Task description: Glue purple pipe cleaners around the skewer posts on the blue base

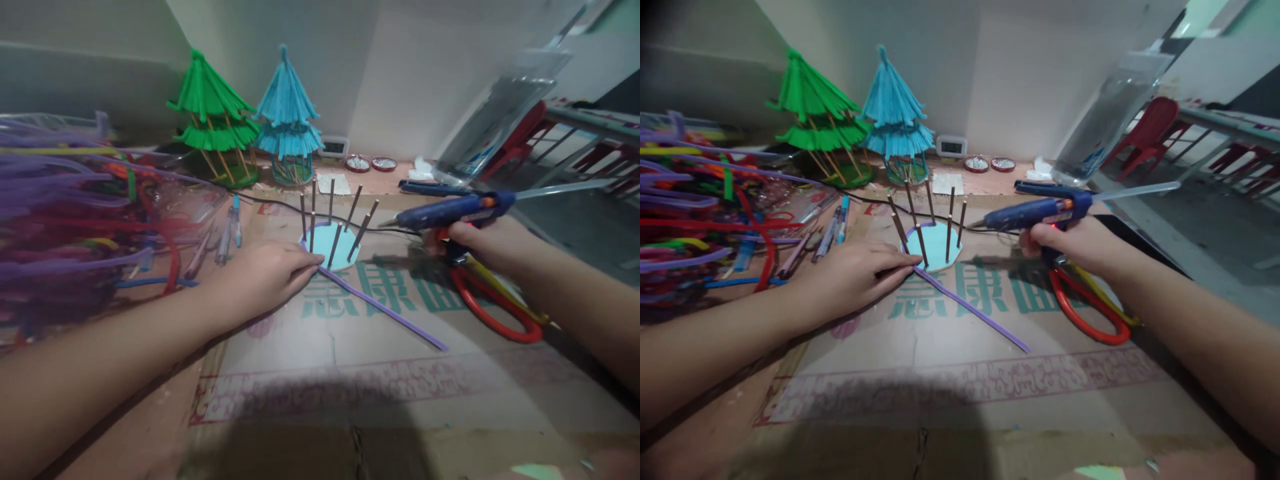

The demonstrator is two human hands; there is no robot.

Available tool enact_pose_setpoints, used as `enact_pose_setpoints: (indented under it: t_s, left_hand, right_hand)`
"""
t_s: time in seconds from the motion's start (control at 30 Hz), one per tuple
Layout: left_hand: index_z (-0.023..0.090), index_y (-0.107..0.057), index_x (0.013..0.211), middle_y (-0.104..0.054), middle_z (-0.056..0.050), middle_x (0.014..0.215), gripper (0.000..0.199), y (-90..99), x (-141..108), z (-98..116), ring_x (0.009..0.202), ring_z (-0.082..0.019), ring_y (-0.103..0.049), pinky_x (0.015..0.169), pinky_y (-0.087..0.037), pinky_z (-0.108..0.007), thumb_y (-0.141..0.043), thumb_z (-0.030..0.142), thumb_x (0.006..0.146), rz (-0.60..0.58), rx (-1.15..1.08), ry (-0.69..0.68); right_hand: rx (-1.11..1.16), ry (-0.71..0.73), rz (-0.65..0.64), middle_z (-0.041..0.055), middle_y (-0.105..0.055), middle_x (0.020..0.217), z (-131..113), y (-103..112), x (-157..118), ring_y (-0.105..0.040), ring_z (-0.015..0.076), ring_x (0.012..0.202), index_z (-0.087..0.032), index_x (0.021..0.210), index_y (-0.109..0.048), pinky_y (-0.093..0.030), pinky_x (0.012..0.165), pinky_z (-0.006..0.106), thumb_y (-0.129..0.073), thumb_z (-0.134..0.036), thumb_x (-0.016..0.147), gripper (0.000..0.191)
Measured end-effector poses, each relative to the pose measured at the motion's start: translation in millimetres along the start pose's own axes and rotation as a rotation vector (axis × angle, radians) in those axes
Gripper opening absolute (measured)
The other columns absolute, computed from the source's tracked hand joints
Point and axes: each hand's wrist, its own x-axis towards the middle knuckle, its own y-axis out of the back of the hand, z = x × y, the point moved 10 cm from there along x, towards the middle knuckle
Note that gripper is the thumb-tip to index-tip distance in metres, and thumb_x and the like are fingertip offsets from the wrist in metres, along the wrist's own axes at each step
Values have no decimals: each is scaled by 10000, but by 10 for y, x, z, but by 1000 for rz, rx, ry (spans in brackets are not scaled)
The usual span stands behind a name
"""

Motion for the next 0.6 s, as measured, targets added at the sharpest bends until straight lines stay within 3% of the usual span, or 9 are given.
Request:
enact_pose_setpoints:
  t_s: [0.1,0.17,0.3,0.37,0.47,0.6]
  left_hand:
    - [201,-760,1141,-796,-76,1013,325,-29,-6,-16,886,-230,-743,780,-565,-349,-482,309,1013,-16,-14,9]
    - [208,-758,1144,-795,-73,1023,324,-40,-5,-18,904,-238,-743,793,-567,-359,-481,315,1015,-17,-23,10]
    - [189,-754,1157,-791,-87,1044,331,-57,2,-33,919,-251,-741,813,-575,-383,-480,306,1014,-32,-45,35]
    - [186,-751,1166,-788,-88,1057,336,-70,2,-34,932,-254,-739,834,-576,-398,-473,305,1018,-54,-55,42]
    - [193,-745,1174,-785,-86,1061,339,-80,1,-28,951,-258,-734,846,-579,-415,-465,311,1023,-68,-62,38]
    - [191,-745,1171,-785,-92,1043,334,-77,2,-23,941,-254,-735,841,-581,-411,-469,308,1024,-51,-68,32]
  right_hand:
    - [290,-40,164,40,-693,697,81,216,182,-647,187,626,-221,802,-652,-522,574,305,-783,-723,663,537]
    - [347,-57,256,34,-704,743,116,297,375,-657,172,667,-222,841,-656,-559,630,289,-831,-691,621,547]
    - [54,-94,320,87,-737,899,127,338,932,-651,148,736,-173,849,-688,-575,731,289,-762,-537,807,374]
    - [-32,-105,337,86,-734,864,161,321,1216,-645,164,750,-160,834,-711,-561,729,297,-802,-444,793,301]
    - [-222,-176,333,70,-727,803,293,215,1535,-665,213,771,-167,879,-725,-552,709,330,-801,-451,783,309]
    - [-242,-141,269,76,-740,802,412,-9,1728,-688,242,810,-167,936,-711,-550,742,345,-827,-425,755,336]
